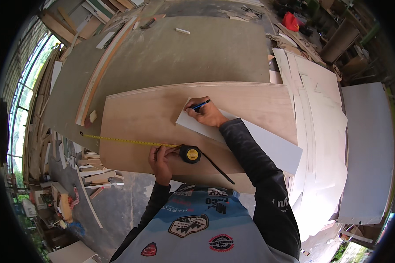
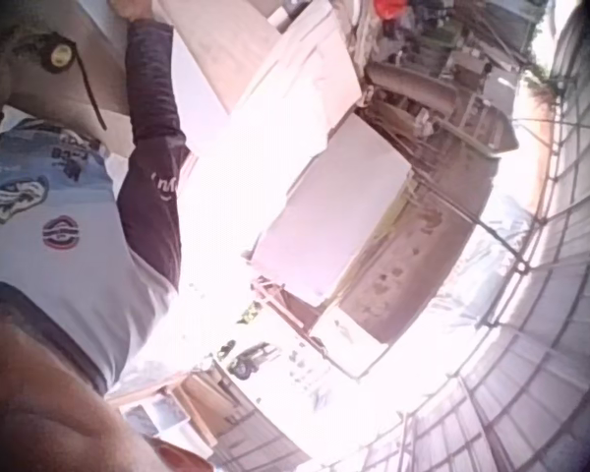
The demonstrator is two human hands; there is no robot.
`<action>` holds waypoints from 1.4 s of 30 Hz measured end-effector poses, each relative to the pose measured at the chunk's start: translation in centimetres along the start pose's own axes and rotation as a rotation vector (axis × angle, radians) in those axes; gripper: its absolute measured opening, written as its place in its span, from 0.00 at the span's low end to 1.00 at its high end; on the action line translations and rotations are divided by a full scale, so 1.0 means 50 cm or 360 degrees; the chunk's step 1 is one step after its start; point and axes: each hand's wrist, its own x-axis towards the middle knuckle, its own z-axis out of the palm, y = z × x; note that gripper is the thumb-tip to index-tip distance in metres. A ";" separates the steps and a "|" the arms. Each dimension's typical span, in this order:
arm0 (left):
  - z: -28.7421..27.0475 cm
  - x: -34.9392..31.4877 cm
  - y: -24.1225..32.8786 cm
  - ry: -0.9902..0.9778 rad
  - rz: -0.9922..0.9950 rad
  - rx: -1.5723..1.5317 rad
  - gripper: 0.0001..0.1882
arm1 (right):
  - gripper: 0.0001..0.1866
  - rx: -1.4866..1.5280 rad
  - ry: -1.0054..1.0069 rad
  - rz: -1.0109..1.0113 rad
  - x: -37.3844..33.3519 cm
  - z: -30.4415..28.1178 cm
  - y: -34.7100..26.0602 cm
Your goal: The person sands the edges and surfaces of a small wooden shelf with two compartments using a sanding block, then uses a measuring tape and pencil to mark measurements on a separate wooden board.
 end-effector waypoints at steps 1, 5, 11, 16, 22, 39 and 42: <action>-0.002 0.001 -0.002 0.0002 0.0003 0.0016 0.09 | 0.06 0.0003 -0.0007 -0.0009 0.000 0.002 0.006; -0.003 0.003 -0.003 -0.0027 -0.0020 -0.0036 0.09 | 0.06 -0.0005 -0.0018 -0.0056 0.003 0.004 0.016; 0.004 0.002 0.002 -0.0046 -0.0036 -0.0063 0.10 | 0.06 -0.0031 -0.0048 -0.0060 0.008 0.004 0.031; 0.004 0.002 0.004 -0.0053 -0.0003 -0.0083 0.10 | 0.06 -0.0093 -0.0033 -0.0077 0.011 0.005 0.026; -0.004 0.004 -0.006 -0.0063 -0.0018 -0.0091 0.10 | 0.05 -0.0136 0.0007 -0.0026 0.008 0.007 0.021; 0.003 0.002 0.001 -0.0058 -0.0006 -0.0044 0.10 | 0.05 -0.0114 0.0067 -0.0067 0.010 0.009 0.032; 0.000 0.003 0.001 -0.0065 0.0002 -0.0045 0.10 | 0.05 -0.0057 0.0080 -0.0058 0.011 0.010 0.034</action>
